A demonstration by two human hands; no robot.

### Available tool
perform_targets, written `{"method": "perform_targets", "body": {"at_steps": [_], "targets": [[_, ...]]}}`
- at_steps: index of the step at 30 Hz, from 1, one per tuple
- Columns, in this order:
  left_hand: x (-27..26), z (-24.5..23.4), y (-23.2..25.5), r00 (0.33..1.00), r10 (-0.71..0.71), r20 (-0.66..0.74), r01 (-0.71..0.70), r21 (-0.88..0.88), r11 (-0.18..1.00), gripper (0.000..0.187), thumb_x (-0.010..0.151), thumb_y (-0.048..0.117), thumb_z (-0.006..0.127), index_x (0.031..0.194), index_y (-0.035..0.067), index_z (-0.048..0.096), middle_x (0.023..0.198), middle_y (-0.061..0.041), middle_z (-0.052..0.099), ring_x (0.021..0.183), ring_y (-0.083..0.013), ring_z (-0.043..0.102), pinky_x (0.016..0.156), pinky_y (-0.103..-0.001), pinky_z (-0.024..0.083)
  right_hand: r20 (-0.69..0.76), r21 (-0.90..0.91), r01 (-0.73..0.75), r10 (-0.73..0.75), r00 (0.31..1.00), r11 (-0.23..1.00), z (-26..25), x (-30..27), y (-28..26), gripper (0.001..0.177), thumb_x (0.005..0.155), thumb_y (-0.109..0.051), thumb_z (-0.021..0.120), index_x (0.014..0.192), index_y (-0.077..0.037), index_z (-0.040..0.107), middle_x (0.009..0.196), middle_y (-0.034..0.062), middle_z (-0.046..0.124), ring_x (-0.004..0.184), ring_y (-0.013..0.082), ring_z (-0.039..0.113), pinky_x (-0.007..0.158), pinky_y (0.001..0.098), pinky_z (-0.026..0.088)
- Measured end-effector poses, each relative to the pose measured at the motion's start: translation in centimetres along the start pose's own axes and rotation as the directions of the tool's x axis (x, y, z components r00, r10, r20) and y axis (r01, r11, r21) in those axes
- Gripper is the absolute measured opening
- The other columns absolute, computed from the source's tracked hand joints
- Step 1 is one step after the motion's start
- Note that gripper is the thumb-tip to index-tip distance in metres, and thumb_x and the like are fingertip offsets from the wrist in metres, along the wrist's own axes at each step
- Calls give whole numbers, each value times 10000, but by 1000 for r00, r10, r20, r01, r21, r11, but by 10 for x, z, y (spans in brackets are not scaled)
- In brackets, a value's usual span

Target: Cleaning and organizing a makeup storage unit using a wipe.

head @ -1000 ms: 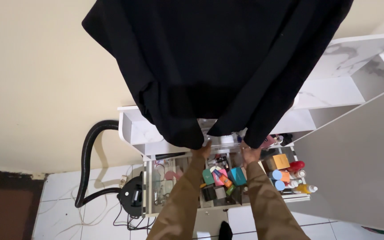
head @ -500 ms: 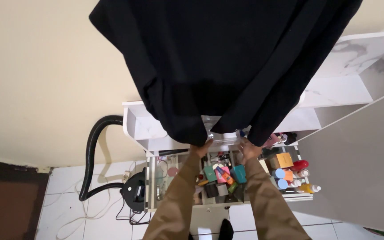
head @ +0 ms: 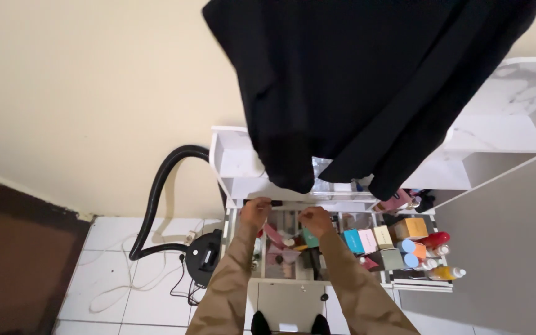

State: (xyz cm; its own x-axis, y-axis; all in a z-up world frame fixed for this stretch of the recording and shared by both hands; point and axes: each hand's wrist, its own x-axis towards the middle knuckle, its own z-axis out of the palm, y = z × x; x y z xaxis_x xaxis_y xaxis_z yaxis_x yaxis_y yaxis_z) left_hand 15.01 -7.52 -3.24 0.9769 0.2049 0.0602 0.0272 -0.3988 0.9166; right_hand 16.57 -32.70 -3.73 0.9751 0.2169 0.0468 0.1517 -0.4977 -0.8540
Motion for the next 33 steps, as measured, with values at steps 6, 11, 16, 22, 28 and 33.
{"method": "perform_targets", "body": {"at_steps": [6, 11, 16, 22, 28, 33], "targets": [[-46, -17, -33, 935, 301, 185, -352, 417, 838, 518, 707, -48, 711, 1111, 263, 803, 1240, -88, 734, 1131, -332, 646, 939, -438, 549, 150, -64, -71, 80, 985, 995, 24, -12, -8, 168, 816, -232, 760, 843, -67, 773, 760, 123, 760, 691, 229, 737, 671, 357, 576], [-71, -36, 56, 927, -125, 355, -126, 606, 786, 253, 754, 224, 777, 1005, 232, 744, 1175, -58, 685, 1134, -318, 614, 914, -451, 527, -6, -160, 70, -72, 997, 985, 32, -10, 37, 145, 811, -218, 787, 862, -84, 811, 799, 114, 769, 728, 216, 710, 670, 346, 554], [-62, -13, -16, 954, -156, 257, 3, 509, 861, 221, 932, 321, 678, 1065, 152, 628, 1042, -158, 729, 1020, -388, 685, 862, -505, 556, -130, 65, -171, 178, 975, 983, 12, -22, 20, 155, 851, -207, 769, 895, -61, 794, 775, 83, 779, 656, 135, 695, 619, 311, 553], [-43, -21, 48, 999, 32, -26, -24, 250, 968, 282, 956, 360, 607, 1028, 101, 521, 883, -245, 730, 855, -501, 667, 755, -598, 519, -79, 332, -315, 359, 930, 889, 17, -21, 15, 120, 885, -125, 715, 933, -34, 776, 780, 63, 759, 610, 133, 680, 564, 300, 546], [-9, -25, 84, 960, -130, -248, 212, 340, 916, 386, 1040, 463, 509, 1224, 125, 475, 897, -246, 732, 838, -498, 685, 770, -608, 520, 27, 314, -162, 162, 986, 935, 19, -15, 18, 127, 881, -121, 724, 933, -20, 780, 771, 61, 770, 614, 134, 710, 571, 287, 563], [22, -52, 53, 906, -137, -400, 265, 285, 921, 299, 989, 367, 591, 1161, 124, 572, 945, -207, 740, 856, -461, 700, 746, -576, 535, 63, 359, -342, 344, 937, 868, 6, -24, 24, 161, 920, -124, 699, 994, 4, 765, 831, 69, 765, 643, 144, 690, 577, 298, 543]]}}
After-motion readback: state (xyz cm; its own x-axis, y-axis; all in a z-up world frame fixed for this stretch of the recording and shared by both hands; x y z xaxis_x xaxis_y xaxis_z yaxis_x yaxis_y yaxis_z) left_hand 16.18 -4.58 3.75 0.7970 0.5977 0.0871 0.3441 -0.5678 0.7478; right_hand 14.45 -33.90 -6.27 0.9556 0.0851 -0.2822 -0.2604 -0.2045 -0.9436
